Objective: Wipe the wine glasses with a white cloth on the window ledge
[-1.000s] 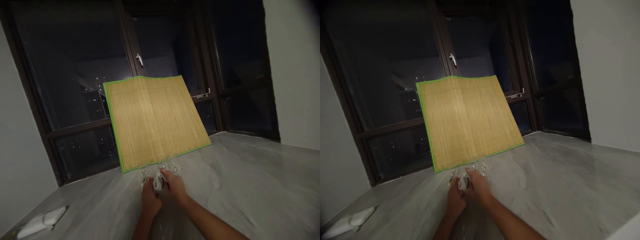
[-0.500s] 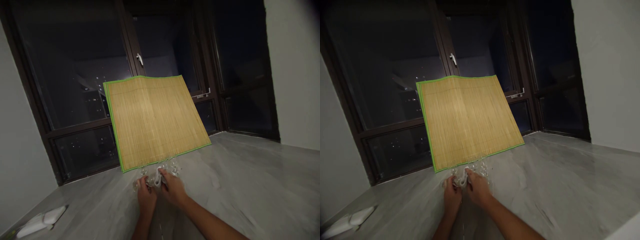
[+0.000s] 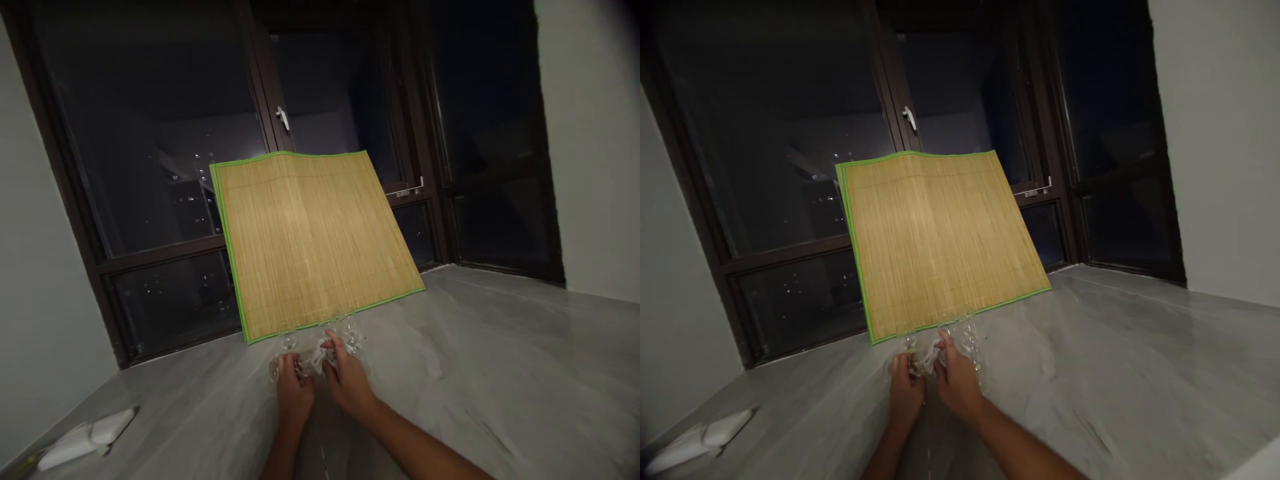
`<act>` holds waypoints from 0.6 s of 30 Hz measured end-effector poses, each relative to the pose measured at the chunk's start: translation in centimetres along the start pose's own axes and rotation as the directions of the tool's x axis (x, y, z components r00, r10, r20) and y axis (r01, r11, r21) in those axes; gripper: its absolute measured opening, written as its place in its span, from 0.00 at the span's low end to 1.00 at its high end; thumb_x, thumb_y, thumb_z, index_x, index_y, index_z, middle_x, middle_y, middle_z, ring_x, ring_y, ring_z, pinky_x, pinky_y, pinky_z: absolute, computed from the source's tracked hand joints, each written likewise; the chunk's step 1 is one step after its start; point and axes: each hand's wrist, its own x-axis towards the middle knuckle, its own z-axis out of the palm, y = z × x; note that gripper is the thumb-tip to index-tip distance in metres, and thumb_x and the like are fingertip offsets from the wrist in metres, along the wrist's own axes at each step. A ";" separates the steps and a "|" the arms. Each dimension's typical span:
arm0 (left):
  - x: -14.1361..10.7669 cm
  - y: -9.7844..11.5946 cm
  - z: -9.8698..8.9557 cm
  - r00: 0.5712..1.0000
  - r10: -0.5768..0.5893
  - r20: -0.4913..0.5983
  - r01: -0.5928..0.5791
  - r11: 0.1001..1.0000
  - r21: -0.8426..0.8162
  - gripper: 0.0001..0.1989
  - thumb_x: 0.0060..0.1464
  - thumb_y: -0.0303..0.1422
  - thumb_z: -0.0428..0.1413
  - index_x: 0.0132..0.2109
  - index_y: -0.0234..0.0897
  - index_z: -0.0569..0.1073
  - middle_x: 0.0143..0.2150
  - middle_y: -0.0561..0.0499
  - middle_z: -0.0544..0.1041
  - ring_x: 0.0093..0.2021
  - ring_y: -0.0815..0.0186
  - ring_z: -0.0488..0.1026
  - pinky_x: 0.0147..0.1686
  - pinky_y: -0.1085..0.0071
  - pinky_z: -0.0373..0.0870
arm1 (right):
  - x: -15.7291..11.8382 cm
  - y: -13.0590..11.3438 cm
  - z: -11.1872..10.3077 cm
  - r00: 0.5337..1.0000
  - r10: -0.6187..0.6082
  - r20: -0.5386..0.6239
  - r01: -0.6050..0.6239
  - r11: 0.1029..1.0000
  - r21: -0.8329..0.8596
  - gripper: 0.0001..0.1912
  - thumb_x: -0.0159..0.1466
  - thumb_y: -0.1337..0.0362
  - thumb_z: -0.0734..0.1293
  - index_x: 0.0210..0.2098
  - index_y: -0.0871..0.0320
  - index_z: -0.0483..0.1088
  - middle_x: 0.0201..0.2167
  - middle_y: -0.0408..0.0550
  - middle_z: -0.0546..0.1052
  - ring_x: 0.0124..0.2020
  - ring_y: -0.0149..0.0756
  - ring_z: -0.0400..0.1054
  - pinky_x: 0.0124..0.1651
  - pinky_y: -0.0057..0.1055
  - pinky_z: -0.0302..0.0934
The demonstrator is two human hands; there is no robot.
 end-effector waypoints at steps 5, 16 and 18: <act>0.0 0.7 -0.4 1.000 0.022 0.006 -0.022 1.000 0.005 0.14 0.43 0.21 0.50 0.37 0.41 0.65 0.37 0.50 0.66 0.38 0.63 0.66 0.38 0.67 0.64 | 0.3 0.6 0.0 0.999 0.049 -0.013 -0.051 0.991 -0.121 0.36 0.61 0.71 0.58 0.68 0.55 0.46 0.57 0.53 0.72 0.52 0.42 0.70 0.53 0.37 0.62; -0.1 0.9 -0.3 0.998 0.063 0.019 -0.065 0.992 0.111 0.18 0.43 0.19 0.50 0.41 0.40 0.65 0.41 0.48 0.68 0.42 0.60 0.68 0.42 0.66 0.65 | 0.6 -0.1 -0.5 0.989 0.144 0.041 -0.136 0.980 -0.148 0.34 0.58 0.65 0.65 0.63 0.53 0.54 0.42 0.46 0.77 0.41 0.41 0.73 0.44 0.32 0.61; 0.0 0.7 -0.2 1.000 0.007 0.020 -0.010 0.988 0.151 0.15 0.45 0.19 0.49 0.40 0.40 0.65 0.41 0.48 0.68 0.42 0.61 0.68 0.41 0.66 0.65 | 0.5 -0.1 -0.4 0.994 0.105 0.036 -0.102 0.992 -0.068 0.33 0.58 0.67 0.64 0.62 0.53 0.55 0.42 0.45 0.77 0.41 0.39 0.72 0.44 0.32 0.62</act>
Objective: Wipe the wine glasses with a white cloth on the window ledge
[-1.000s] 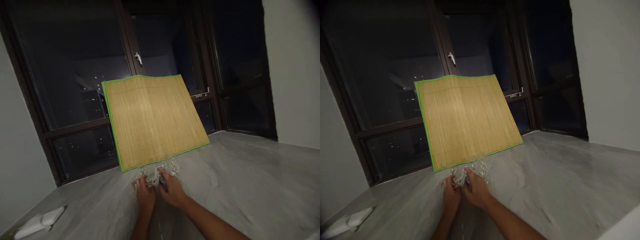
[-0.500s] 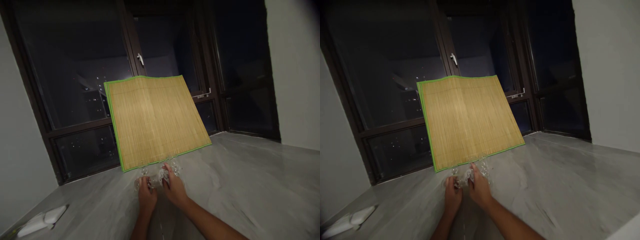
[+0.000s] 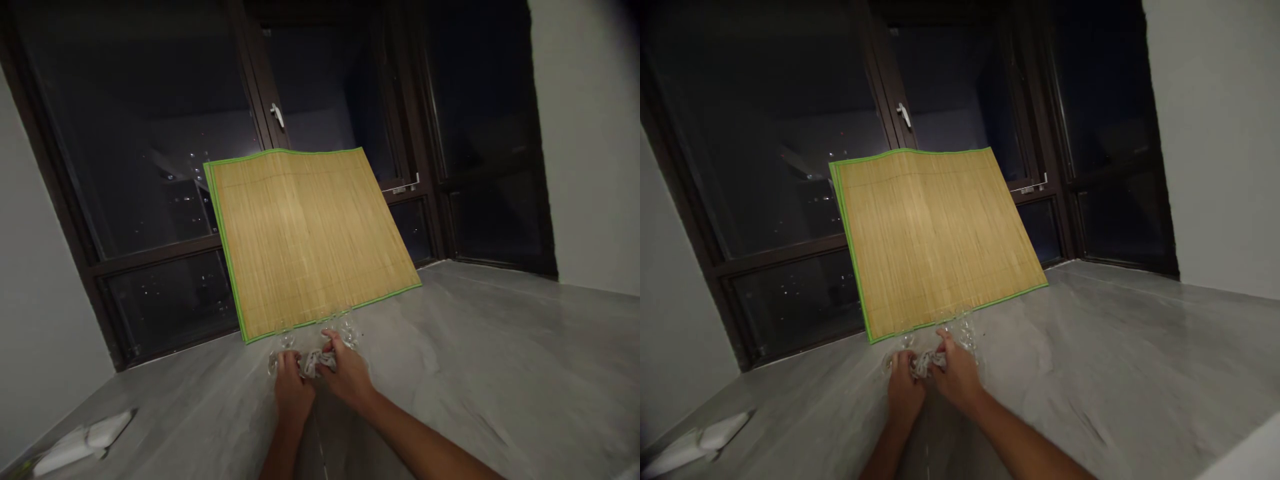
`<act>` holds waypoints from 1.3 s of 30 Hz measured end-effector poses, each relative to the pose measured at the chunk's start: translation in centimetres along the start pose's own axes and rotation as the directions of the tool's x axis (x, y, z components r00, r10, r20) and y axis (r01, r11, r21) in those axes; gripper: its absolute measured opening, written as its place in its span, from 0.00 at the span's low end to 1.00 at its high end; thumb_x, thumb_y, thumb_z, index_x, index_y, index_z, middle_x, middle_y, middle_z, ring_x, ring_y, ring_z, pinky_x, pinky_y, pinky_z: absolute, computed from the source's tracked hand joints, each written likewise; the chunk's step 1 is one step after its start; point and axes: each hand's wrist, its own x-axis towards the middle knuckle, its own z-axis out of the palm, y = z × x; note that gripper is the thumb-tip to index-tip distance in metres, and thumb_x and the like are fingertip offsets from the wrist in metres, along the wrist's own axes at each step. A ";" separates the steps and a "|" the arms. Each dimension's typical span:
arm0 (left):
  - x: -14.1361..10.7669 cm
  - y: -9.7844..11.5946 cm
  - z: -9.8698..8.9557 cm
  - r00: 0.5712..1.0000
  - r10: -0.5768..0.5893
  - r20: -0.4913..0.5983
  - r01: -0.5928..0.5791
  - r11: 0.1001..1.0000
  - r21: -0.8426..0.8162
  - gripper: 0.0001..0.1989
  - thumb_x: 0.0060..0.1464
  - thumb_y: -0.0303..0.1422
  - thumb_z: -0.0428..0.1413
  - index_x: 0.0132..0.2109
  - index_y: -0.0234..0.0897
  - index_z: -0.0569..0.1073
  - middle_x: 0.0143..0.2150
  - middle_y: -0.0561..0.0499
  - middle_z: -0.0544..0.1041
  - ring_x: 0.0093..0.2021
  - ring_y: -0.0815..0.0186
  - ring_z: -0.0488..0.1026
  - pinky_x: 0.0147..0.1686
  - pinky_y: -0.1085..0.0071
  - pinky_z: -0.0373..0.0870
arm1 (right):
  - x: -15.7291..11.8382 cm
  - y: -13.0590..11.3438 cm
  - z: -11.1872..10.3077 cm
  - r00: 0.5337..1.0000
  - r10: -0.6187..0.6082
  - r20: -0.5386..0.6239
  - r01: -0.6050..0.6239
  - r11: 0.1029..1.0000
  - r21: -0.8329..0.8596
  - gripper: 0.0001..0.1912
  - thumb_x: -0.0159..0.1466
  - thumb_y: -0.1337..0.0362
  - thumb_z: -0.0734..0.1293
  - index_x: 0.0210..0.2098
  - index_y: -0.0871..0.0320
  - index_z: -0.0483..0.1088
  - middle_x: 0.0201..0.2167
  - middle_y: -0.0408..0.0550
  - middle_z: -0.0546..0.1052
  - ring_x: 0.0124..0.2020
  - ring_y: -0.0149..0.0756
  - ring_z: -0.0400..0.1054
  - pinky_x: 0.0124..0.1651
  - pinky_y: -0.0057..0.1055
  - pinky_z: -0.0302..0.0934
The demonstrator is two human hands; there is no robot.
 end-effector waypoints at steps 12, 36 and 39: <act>0.2 -0.4 -0.1 0.998 -0.058 -0.028 0.059 0.997 0.052 0.15 0.46 0.20 0.49 0.41 0.40 0.65 0.42 0.49 0.67 0.41 0.62 0.68 0.39 0.68 0.63 | -0.9 -0.5 -0.2 0.927 -0.304 0.220 0.269 0.947 0.175 0.45 0.58 0.67 0.66 0.69 0.58 0.42 0.57 0.55 0.71 0.58 0.44 0.64 0.61 0.41 0.55; 0.3 -0.7 0.2 0.998 -0.022 0.053 0.042 0.906 -0.422 0.12 0.37 0.20 0.51 0.31 0.40 0.69 0.34 0.52 0.68 0.38 0.62 0.65 0.38 0.69 0.58 | 0.0 -0.7 -0.5 0.976 -0.041 0.213 -0.112 0.746 0.656 0.30 0.51 0.69 0.70 0.53 0.51 0.65 0.42 0.43 0.76 0.43 0.39 0.72 0.44 0.34 0.67; 0.5 -0.3 0.3 0.978 -0.153 0.144 0.210 0.759 -0.616 0.10 0.37 0.22 0.54 0.30 0.40 0.70 0.34 0.52 0.69 0.39 0.62 0.65 0.39 0.70 0.58 | -0.1 -1.3 -0.6 0.973 0.018 0.229 -0.178 0.691 0.701 0.28 0.52 0.67 0.69 0.52 0.52 0.64 0.31 0.39 0.74 0.29 0.32 0.70 0.29 0.26 0.63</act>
